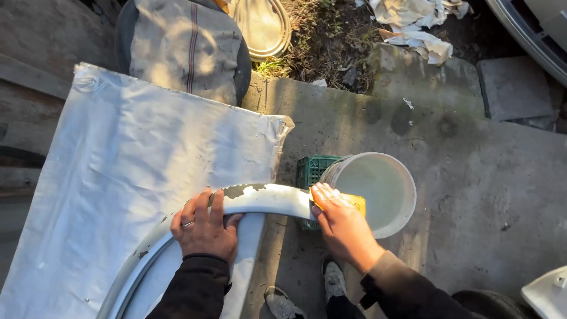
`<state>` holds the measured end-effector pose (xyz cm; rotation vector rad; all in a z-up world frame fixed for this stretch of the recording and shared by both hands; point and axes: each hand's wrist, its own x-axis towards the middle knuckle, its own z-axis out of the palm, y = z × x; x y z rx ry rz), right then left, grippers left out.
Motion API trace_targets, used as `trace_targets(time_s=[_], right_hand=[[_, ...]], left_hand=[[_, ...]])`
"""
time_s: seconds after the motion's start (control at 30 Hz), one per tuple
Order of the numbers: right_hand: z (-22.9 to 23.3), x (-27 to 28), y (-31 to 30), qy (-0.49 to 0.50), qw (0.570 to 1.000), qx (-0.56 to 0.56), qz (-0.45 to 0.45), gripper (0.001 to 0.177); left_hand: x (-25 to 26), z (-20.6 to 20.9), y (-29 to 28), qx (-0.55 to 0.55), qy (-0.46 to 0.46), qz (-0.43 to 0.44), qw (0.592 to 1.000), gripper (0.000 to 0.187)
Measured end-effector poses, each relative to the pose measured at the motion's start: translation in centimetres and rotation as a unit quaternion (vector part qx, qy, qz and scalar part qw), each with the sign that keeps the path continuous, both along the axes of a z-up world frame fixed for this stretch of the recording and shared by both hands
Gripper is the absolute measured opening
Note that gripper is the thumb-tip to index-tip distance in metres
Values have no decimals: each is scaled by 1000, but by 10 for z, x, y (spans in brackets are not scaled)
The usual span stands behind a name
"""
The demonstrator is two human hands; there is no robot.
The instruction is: The person moves a bucket of water and then uses a yellow sanding block to sand a curved white car part resting on a white sheet. They repeatedly dip the sanding block into the water and continue sanding the surface.
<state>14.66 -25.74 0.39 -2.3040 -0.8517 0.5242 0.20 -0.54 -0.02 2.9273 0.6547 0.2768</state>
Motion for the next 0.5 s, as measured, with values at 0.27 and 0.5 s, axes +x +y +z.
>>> trace_targets(time_s=[0.27,0.5], right_hand=[[23,-2,17,43,998,42,21,47],[43,-9,58,-18,991,79,109,49]], left_hand=[[-5,-6,6,7,14,-4,1000,66],[3,-4,12,13,-10,-6,1000,66]])
